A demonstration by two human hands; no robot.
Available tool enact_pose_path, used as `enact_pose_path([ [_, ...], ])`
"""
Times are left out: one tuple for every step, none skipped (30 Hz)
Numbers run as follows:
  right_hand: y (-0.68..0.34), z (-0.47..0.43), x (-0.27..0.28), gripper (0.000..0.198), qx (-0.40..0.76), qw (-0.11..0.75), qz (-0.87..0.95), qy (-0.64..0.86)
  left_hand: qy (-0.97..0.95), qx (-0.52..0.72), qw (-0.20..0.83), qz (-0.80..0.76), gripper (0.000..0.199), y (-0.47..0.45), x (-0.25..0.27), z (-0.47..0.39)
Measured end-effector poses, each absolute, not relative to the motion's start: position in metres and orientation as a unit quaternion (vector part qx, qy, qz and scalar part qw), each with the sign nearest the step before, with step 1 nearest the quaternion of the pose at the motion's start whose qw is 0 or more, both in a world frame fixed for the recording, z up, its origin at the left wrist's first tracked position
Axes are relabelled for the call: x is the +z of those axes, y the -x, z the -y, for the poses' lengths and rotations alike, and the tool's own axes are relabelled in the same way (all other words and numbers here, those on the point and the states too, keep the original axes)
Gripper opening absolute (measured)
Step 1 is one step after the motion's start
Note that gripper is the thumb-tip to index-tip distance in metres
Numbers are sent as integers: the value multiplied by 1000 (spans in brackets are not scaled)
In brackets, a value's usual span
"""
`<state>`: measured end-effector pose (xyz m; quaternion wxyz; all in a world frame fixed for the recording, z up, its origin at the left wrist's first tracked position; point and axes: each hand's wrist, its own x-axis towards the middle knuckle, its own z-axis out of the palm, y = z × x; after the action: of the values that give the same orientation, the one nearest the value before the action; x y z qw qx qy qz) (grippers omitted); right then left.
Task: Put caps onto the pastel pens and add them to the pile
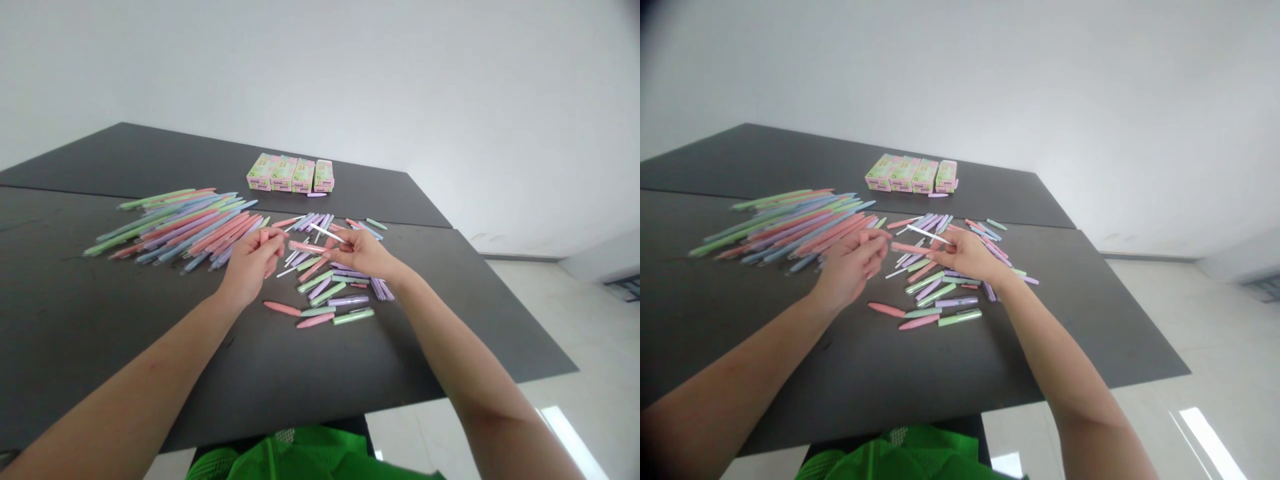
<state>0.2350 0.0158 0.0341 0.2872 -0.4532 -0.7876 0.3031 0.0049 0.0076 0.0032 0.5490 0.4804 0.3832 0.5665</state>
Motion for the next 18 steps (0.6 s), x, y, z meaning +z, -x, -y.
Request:
enact_pose_path([
  [-237,-13,34,20,312,300,780,452,-486,550,567,-374,16,-7,3,-4],
  [-239,-11,33,21,322,307,774,452,-492,534,580,-370,20,-9,3,-2],
  [-240,-9,32,22,330,311,767,453,-499,518,590,-366,22,-10,3,0],
  [-241,-8,31,23,336,314,762,456,-507,505,596,-364,23,-11,2,1],
  [-242,-7,29,23,340,316,757,459,-515,494,599,-364,24,-11,1,2],
  [-242,-6,28,24,342,318,753,464,-520,486,600,-365,24,-10,0,2],
  [-242,-5,26,25,344,322,747,468,-522,480,602,-367,24,-10,-2,1],
  [-242,-5,24,26,347,328,741,472,-522,476,604,-369,25,-10,-3,0],
  [-242,-4,22,27,351,333,735,475,-519,472,610,-370,26,-9,-4,-1],
  [-242,-3,20,27,356,340,729,476,-512,470,618,-369,27,-9,-4,-1],
  [-242,-2,18,28,363,347,722,477,-503,468,628,-366,28,-9,-5,-2],
  [-242,-2,17,29,369,354,715,477,-494,465,639,-363,28,-9,-5,-2],
  [-242,-1,15,30,373,359,709,479,-485,464,648,-360,28,-9,-5,-2],
  [-242,0,14,30,375,363,705,481,-476,463,657,-357,27,-10,-4,-2],
  [-242,1,14,30,375,365,702,483,-470,461,662,-356,27,-10,-4,-2],
  [-242,2,13,31,373,367,701,485,-467,459,666,-357,27,-10,-4,-2],
  [-242,2,13,31,370,367,701,487,-465,456,669,-359,27,-10,-4,-2],
  [-242,3,14,32,366,368,701,489,-463,453,671,-361,28,-10,-4,-2],
])
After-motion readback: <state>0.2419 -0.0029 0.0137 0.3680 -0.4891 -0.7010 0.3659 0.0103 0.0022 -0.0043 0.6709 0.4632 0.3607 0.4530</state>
